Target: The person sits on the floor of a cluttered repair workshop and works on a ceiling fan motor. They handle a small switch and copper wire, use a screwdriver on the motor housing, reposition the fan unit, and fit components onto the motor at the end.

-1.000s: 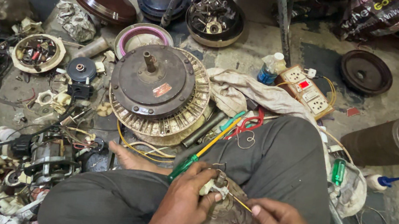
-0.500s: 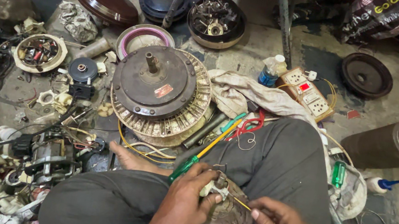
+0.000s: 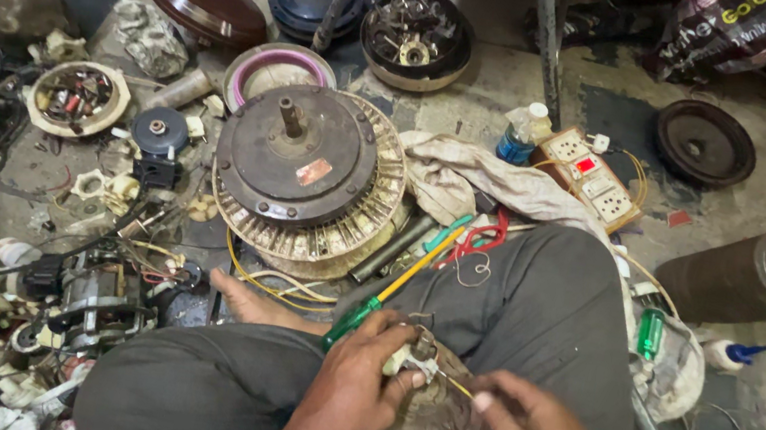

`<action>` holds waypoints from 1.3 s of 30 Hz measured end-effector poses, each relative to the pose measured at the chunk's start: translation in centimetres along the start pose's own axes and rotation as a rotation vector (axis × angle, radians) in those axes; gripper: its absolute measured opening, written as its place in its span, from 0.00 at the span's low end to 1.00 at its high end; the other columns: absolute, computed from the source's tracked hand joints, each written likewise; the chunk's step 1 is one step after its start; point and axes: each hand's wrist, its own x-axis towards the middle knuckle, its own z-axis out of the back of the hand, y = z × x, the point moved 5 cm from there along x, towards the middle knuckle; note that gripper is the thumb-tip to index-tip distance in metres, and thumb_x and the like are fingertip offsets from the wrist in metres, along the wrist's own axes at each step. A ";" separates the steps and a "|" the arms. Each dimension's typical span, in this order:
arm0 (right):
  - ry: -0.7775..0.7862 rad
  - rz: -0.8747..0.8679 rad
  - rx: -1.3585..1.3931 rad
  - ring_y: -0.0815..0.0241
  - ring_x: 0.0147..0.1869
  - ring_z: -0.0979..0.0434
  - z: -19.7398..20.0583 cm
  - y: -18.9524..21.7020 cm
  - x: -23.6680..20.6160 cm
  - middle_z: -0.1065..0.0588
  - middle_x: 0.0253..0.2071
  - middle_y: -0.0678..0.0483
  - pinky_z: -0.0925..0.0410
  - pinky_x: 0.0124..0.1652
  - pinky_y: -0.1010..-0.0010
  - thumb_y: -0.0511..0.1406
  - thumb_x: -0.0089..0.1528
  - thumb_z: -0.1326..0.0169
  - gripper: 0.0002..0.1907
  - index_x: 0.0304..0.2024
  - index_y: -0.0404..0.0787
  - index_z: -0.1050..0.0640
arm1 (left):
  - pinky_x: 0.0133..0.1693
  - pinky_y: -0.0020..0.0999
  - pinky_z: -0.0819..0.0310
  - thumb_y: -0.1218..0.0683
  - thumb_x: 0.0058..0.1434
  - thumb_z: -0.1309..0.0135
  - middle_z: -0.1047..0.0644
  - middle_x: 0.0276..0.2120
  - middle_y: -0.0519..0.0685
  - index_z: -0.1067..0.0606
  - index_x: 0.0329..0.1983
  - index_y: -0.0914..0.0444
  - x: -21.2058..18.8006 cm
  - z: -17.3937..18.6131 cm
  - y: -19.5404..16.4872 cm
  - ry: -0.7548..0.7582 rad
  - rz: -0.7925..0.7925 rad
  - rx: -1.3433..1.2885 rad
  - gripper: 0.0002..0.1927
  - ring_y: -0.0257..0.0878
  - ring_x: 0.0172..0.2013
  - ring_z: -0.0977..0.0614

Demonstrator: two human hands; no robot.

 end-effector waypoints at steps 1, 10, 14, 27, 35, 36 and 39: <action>0.034 -0.130 -0.003 0.65 0.41 0.24 -0.1 -0.6 0.0 0.19 0.37 0.53 0.29 0.41 0.73 0.38 0.68 0.47 0.14 0.53 0.37 0.21 | 0.55 0.45 0.29 0.57 0.51 0.33 0.25 0.56 0.61 0.23 0.53 0.67 0.1 0.0 0.2 0.003 0.002 0.000 0.25 0.59 0.56 0.23; -0.021 -0.136 -0.119 0.68 0.35 0.25 0.4 -1.0 0.0 0.21 0.32 0.53 0.30 0.36 0.76 0.38 0.65 0.41 0.13 0.49 0.39 0.20 | 0.55 0.47 0.30 0.57 0.51 0.33 0.25 0.57 0.61 0.24 0.54 0.67 0.1 -0.2 0.4 0.012 0.018 0.001 0.26 0.60 0.56 0.24; 0.028 -0.198 0.140 0.68 0.34 0.26 0.1 -1.3 0.2 0.22 0.31 0.56 0.31 0.35 0.76 0.35 0.64 0.42 0.12 0.50 0.38 0.20 | 0.55 0.46 0.29 0.57 0.52 0.34 0.25 0.56 0.60 0.24 0.54 0.67 0.0 -0.1 0.2 0.017 0.020 -0.007 0.25 0.59 0.56 0.23; -0.112 0.333 -0.293 0.72 0.39 0.27 0.1 1.6 -0.3 0.25 0.35 0.61 0.32 0.38 0.78 0.32 0.56 0.33 0.12 0.42 0.41 0.19 | 0.52 0.45 0.27 0.58 0.52 0.35 0.23 0.53 0.55 0.24 0.52 0.66 0.0 0.2 -0.5 0.034 0.032 -0.051 0.23 0.57 0.53 0.21; -0.030 -0.203 0.123 0.71 0.30 0.31 -0.5 -3.1 -0.6 0.28 0.26 0.61 0.36 0.29 0.77 0.29 0.58 0.36 0.12 0.44 0.37 0.19 | 0.52 0.45 0.28 0.59 0.51 0.34 0.24 0.54 0.57 0.24 0.52 0.67 0.0 0.1 -0.2 0.009 -0.009 -0.034 0.24 0.58 0.53 0.21; -0.019 -0.188 0.142 0.72 0.30 0.32 -0.7 -3.2 -0.4 0.29 0.26 0.61 0.36 0.29 0.78 0.28 0.58 0.36 0.11 0.44 0.36 0.19 | 0.52 0.46 0.28 0.59 0.51 0.34 0.24 0.54 0.57 0.24 0.51 0.67 0.1 0.1 -0.3 -0.005 -0.030 -0.020 0.23 0.58 0.53 0.22; -0.001 -0.137 0.203 0.73 0.31 0.30 -1.2 -2.9 -0.1 0.27 0.27 0.62 0.34 0.31 0.78 0.27 0.58 0.36 0.12 0.44 0.36 0.20 | 0.52 0.45 0.28 0.59 0.52 0.34 0.23 0.54 0.57 0.24 0.52 0.66 0.0 0.1 -0.2 0.017 0.005 -0.052 0.24 0.57 0.54 0.21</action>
